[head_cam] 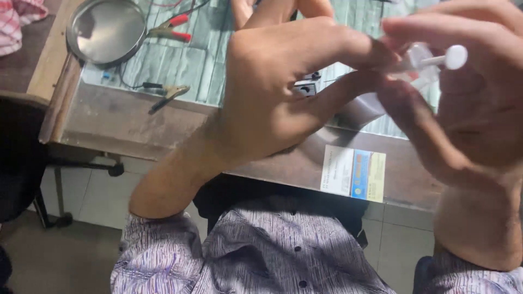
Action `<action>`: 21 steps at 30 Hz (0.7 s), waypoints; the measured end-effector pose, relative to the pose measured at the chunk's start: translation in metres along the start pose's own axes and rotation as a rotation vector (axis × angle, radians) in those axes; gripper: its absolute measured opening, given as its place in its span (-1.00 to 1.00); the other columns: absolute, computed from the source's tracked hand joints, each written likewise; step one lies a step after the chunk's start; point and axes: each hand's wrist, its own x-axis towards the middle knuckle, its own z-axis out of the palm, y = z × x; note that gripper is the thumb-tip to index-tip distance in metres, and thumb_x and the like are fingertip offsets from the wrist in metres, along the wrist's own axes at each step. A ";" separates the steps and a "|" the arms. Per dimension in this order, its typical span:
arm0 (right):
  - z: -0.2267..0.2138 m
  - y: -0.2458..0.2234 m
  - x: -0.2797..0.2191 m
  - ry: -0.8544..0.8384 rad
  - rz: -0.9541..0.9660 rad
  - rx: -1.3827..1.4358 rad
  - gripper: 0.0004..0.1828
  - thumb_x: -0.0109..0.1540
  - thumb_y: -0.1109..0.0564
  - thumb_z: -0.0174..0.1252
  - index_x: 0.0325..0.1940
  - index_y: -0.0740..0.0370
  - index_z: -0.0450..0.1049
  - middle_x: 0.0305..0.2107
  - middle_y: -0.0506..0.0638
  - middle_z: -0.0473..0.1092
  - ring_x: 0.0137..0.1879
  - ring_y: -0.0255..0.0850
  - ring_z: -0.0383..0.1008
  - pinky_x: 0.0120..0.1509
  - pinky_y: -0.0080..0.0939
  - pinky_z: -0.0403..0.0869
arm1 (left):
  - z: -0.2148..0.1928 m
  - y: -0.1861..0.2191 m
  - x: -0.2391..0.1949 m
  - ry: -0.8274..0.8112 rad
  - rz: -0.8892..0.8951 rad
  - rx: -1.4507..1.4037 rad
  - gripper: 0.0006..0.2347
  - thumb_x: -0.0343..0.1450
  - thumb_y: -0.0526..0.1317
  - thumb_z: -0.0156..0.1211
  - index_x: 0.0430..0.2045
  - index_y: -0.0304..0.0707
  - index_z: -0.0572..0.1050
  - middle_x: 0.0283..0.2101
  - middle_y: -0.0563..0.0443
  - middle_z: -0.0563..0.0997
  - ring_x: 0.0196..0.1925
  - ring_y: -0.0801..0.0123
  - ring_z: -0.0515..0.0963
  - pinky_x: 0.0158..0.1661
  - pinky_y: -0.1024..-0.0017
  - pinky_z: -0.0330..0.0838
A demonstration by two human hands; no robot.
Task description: Refilling the electrolyte in a lead-acid battery using a syringe and liquid from a container.
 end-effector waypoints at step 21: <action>0.072 0.049 0.009 0.012 -0.044 0.264 -0.85 0.54 0.41 -0.17 0.04 0.71 0.19 -0.31 0.43 0.38 -0.39 0.01 0.46 -0.30 -0.15 0.55 | 0.008 -0.039 -0.138 -0.155 -0.792 -0.053 -0.19 0.26 -0.04 0.58 0.32 -0.15 0.13 0.39 -0.19 0.38 0.34 -0.04 0.53 0.32 0.00 0.47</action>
